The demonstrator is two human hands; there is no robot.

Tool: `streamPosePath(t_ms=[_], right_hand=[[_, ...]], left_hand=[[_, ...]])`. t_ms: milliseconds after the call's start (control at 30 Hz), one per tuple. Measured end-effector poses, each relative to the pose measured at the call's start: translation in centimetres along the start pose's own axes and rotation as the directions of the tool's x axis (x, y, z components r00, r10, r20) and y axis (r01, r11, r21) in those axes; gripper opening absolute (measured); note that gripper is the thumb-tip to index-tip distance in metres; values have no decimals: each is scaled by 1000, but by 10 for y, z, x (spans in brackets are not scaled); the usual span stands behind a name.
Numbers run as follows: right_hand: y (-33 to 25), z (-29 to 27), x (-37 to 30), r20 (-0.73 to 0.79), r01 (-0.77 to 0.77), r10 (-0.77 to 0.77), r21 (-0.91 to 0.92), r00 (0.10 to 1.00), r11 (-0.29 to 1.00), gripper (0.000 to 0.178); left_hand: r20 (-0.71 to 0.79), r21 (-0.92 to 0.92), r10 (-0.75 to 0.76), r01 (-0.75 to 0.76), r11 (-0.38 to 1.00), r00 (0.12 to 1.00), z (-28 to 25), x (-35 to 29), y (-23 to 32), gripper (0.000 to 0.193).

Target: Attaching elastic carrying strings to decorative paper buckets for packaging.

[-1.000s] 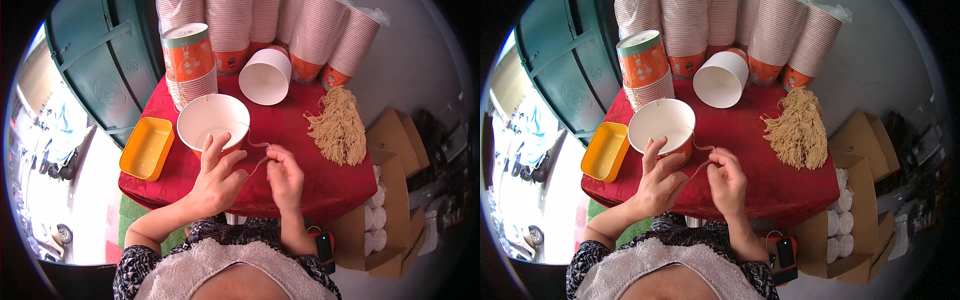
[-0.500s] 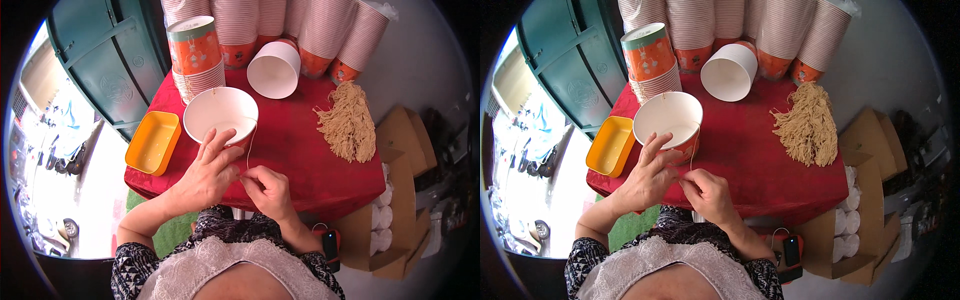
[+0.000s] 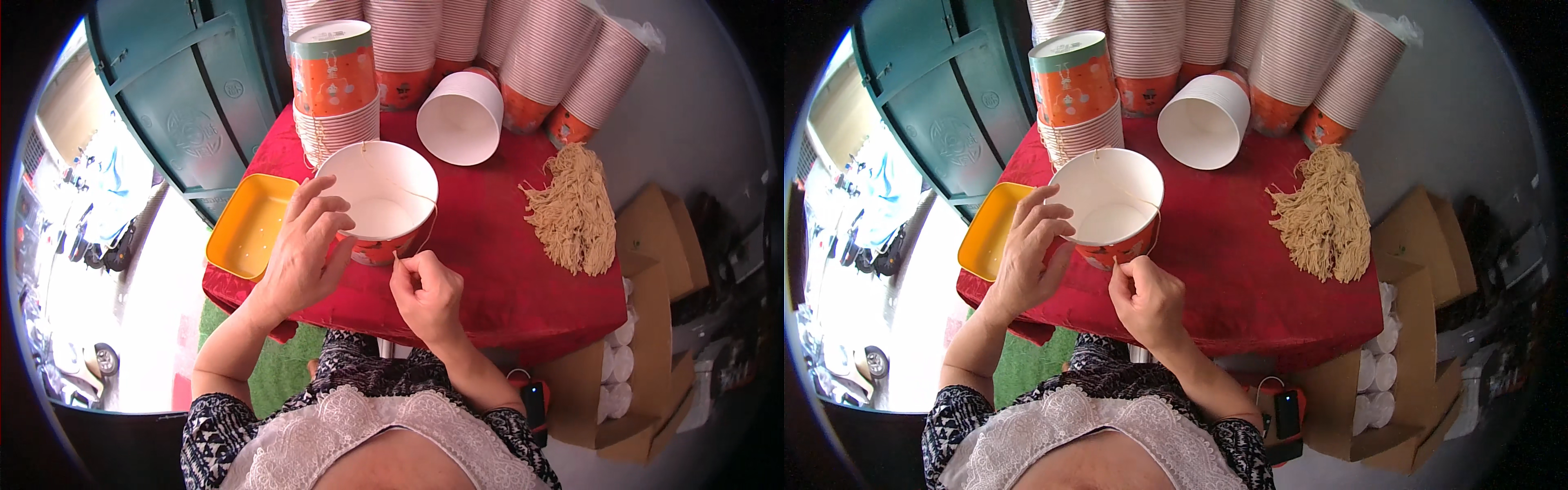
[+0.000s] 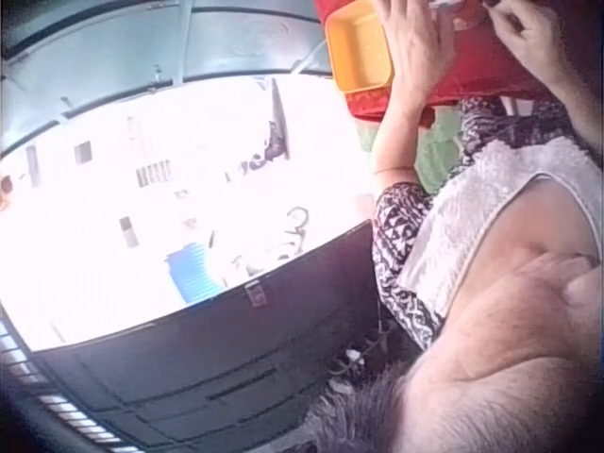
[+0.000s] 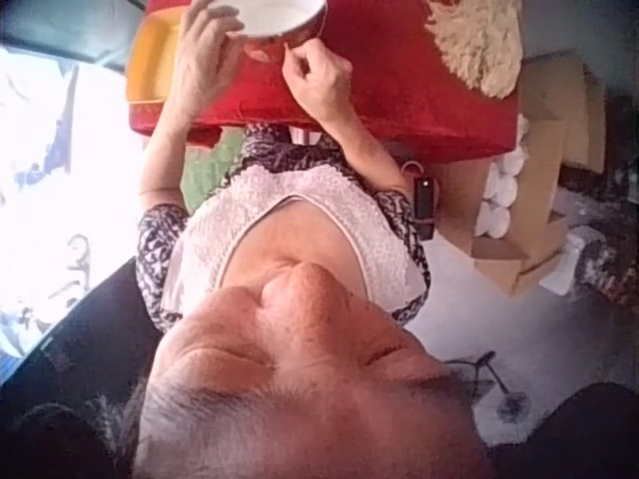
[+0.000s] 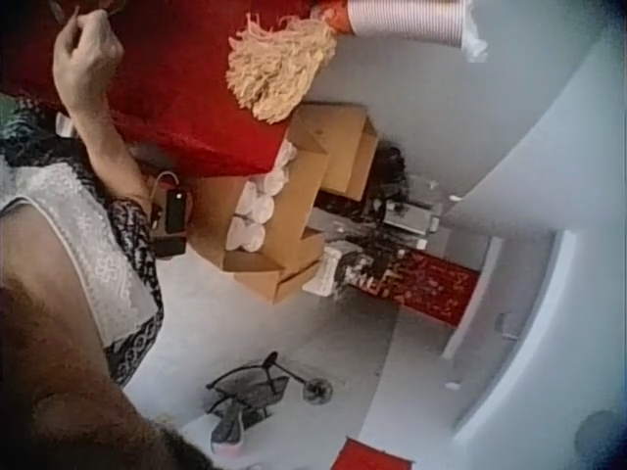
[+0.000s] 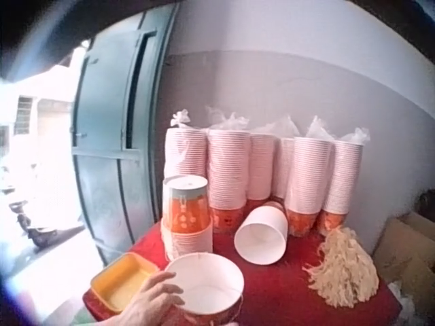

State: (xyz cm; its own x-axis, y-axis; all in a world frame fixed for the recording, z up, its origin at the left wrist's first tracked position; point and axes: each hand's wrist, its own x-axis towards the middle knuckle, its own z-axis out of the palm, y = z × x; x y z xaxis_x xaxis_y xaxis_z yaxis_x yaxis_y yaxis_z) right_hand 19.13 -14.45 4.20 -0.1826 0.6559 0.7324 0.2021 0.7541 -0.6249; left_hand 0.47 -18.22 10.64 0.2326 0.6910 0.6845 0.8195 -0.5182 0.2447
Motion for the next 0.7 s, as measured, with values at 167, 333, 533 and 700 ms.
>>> streamPosePath(t_ms=[167, 333, 533, 700], right_hand=[[4, 9, 3, -19, 51, -53, -84, 998, 995, 23], [5, 12, 6, -14, 62, -64, -115, 998, 991, 25], [8, 15, 6, -24, 73, -77, -146, 997, 987, 24], [7, 16, 8, -10, 79, -82, -164, 997, 983, 24]], left_hand=[[21, -19, -6, 6, 1000, 1000, -1, -3, -4, 19], [22, -35, 0, 1, 999, 1000, -3, -1, -6, 16], [39, -58, 16, -14, 998, 999, -4, 8, -6, 16], [124, -133, 52, -35, 991, 991, -3, 19, -12, 18]])
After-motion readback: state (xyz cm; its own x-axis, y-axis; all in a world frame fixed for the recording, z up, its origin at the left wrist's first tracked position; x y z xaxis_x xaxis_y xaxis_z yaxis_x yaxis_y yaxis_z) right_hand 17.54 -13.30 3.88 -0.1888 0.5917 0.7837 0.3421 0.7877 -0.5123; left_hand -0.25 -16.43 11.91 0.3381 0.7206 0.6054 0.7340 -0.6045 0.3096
